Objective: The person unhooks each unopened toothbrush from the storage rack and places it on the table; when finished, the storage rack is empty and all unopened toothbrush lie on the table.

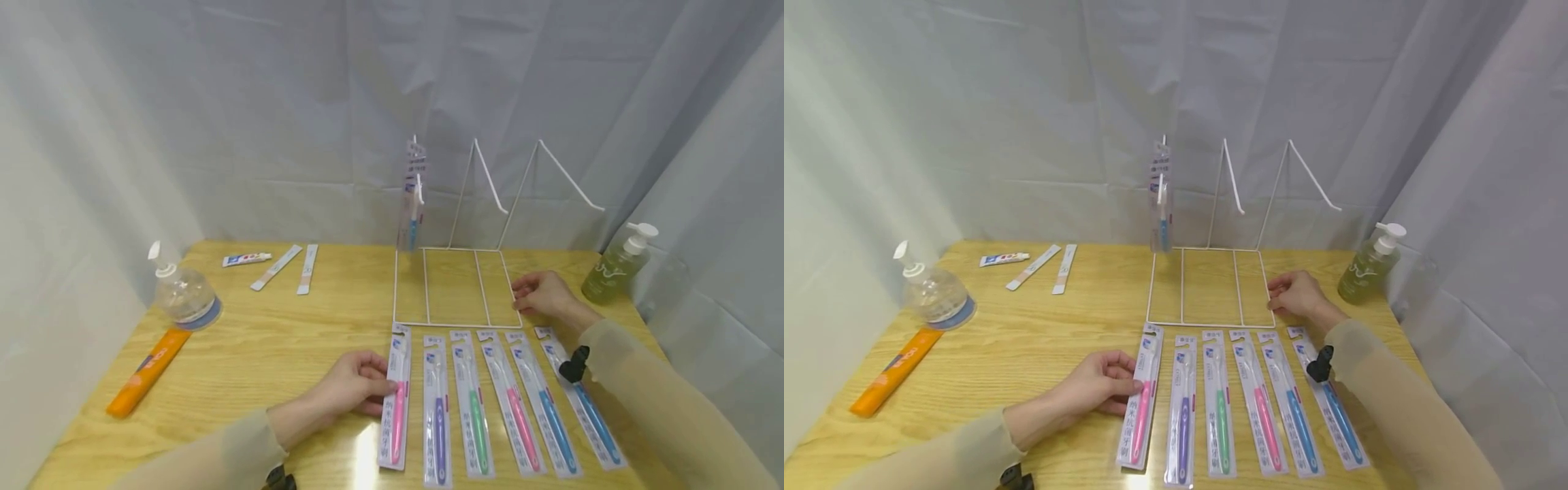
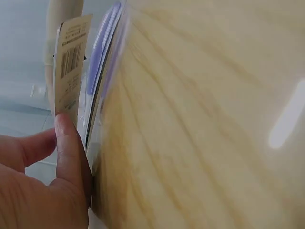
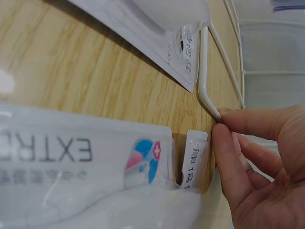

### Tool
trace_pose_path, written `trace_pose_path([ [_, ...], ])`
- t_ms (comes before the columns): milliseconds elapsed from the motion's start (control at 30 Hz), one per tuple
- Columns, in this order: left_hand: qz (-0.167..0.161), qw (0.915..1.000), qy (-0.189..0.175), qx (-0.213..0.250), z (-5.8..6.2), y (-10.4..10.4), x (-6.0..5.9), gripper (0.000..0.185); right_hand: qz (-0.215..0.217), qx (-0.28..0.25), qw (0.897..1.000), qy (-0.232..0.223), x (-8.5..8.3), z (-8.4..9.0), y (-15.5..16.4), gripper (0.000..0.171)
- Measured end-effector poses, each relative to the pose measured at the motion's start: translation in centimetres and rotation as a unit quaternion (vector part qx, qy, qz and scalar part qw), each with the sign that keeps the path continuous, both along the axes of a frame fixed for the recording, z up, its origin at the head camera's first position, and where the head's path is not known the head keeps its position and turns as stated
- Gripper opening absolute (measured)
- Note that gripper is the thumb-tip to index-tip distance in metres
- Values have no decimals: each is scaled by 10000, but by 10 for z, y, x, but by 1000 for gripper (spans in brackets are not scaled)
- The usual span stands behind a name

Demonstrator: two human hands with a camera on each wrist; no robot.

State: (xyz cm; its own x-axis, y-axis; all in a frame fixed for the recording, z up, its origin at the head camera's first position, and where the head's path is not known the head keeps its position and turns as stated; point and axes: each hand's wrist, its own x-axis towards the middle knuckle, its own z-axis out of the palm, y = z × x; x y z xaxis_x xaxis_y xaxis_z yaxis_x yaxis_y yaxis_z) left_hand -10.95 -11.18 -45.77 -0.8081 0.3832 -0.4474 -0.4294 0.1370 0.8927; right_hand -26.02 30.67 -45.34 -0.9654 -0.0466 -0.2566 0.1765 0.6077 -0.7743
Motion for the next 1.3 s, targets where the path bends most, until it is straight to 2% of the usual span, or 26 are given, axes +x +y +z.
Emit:
trace_pose_path([
  [233, 50, 10000, -48, -45, 1, 3, 4, 45, -2, -70, 10000, -50, -1, 0, 1, 52],
  [367, -1, 9998, 49, -193, 4, 4, 7, 50, -7, -24, 10000, -47, -2, 0, 0, 52],
  [533, -249, 9958, 271, -844, 12, -3, 9, 53, -20, 102, 9999, -35, -2, 0, 0, 50],
  [700, -677, 9835, 681, -1531, 24, -16, 1, 53, -62, 68, 9999, -54, -2, -1, 1, 50],
  [767, -708, 9805, 937, -1575, 29, -20, -9, 51, -57, 20, 10000, -65, -2, -1, 1, 51],
  [833, -631, 9782, 1298, -1493, 36, -23, -24, 49, -44, -25, 10000, -70, -2, 0, 2, 53],
  [900, -384, 9749, 1735, -1341, 45, -24, -43, 47, -21, -62, 10000, -67, -2, 1, 1, 55],
  [967, -24, 9672, 2249, -1176, 55, -22, -66, 44, -12, -103, 9999, -60, -2, 2, 2, 56],
  [1033, 369, 9543, 2796, -990, 67, -18, -89, 42, 1, -137, 9999, -63, -3, 2, 2, 57],
  [1133, 927, 9276, 3508, -890, 84, -6, -118, 40, 9, -223, 9997, -101, -3, 1, 2, 58],
  [1233, 1209, 9096, 3909, -720, 96, 11, -138, 41, 9, -255, 9996, -114, -4, 0, 2, 58],
  [1300, 1274, 9039, 4043, -578, 101, 23, -148, 41, 5, -224, 9997, -93, -4, -1, 2, 58],
])
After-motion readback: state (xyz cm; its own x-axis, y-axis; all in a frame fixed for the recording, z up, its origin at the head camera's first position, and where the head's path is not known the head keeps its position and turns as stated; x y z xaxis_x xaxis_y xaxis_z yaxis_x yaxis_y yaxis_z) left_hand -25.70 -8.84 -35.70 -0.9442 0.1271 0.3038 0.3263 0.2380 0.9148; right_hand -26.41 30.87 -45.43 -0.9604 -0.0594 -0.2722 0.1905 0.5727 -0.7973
